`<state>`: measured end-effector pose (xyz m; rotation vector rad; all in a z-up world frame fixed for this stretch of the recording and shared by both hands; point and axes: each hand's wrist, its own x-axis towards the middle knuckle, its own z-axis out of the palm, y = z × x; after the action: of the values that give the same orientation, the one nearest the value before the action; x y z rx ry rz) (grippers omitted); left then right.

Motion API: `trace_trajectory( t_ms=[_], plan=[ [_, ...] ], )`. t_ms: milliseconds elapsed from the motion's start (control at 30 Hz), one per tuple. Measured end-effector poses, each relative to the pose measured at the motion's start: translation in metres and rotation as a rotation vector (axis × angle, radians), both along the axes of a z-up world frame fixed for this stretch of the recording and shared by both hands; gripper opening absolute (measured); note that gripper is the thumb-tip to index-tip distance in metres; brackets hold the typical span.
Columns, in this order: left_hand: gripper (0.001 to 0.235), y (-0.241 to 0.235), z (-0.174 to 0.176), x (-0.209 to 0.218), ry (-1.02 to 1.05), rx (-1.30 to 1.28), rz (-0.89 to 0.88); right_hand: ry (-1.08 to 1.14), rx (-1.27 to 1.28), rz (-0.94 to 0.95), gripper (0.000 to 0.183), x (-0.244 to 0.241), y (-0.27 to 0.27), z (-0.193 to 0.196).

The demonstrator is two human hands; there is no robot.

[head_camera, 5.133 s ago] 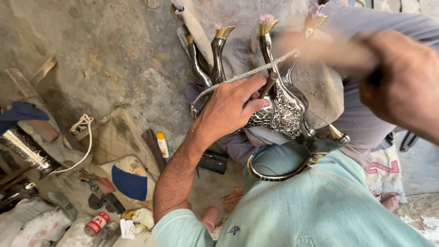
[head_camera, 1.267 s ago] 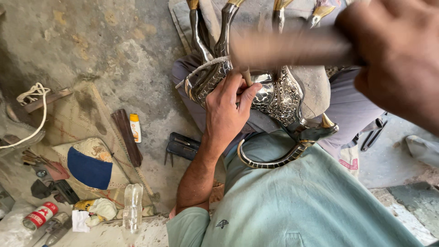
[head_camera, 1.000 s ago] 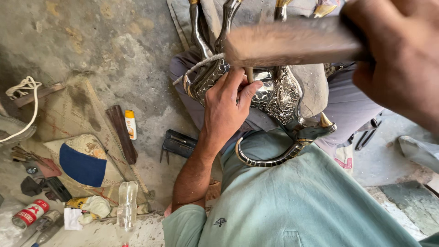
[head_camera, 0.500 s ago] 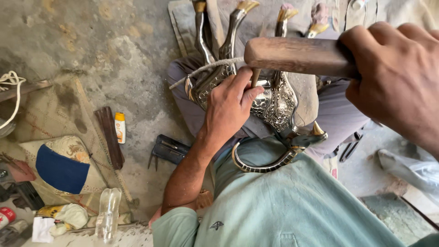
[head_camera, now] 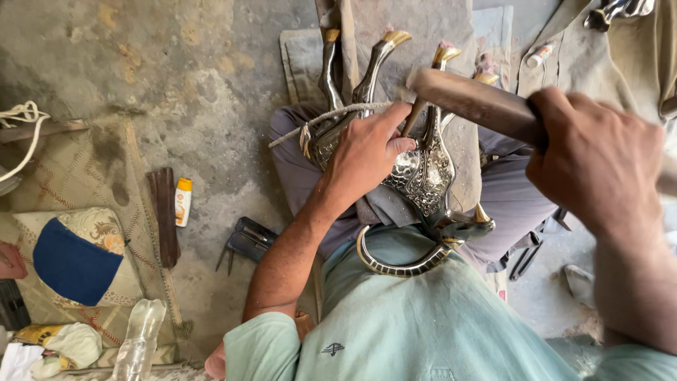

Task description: The person sits on the floor and uses a hammer and chisel to shape or emboss a silver-colored metal object with multiple curved legs. The object is held steady on the lap while the person repeatedly strikes the chisel to create surface patterns.

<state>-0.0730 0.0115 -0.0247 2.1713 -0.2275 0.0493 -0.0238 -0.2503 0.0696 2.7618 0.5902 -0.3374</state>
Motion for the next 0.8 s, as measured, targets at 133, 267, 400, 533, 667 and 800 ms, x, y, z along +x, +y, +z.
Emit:
trace_trajectory(
  t_ms=[133,267,400,533,667,800],
  plan=[
    [0.029,-0.003,-0.002,-0.01,-0.049,-0.079,0.167,-0.26,0.883,-0.11,0.023,-0.041,-0.009,-0.022],
    [0.031,0.005,0.006,-0.045,-0.072,-0.192,0.304,-0.156,1.685,-0.596,0.03,-0.066,0.012,-0.092],
    [0.019,-0.01,-0.002,-0.064,-0.029,-0.353,0.384,-0.018,1.682,-0.667,0.025,-0.069,-0.002,-0.139],
    [0.023,-0.024,-0.016,-0.067,-0.07,-0.39,0.42,-0.024,1.678,-0.628,0.032,-0.063,-0.021,-0.121],
    [0.03,-0.029,-0.024,-0.07,-0.124,-0.301,0.449,-0.016,1.445,-0.281,0.032,-0.045,-0.01,-0.062],
    [0.026,-0.032,-0.028,-0.071,-0.169,-0.3,0.449,-0.215,0.827,0.145,0.035,-0.018,0.008,-0.014]
  ],
)
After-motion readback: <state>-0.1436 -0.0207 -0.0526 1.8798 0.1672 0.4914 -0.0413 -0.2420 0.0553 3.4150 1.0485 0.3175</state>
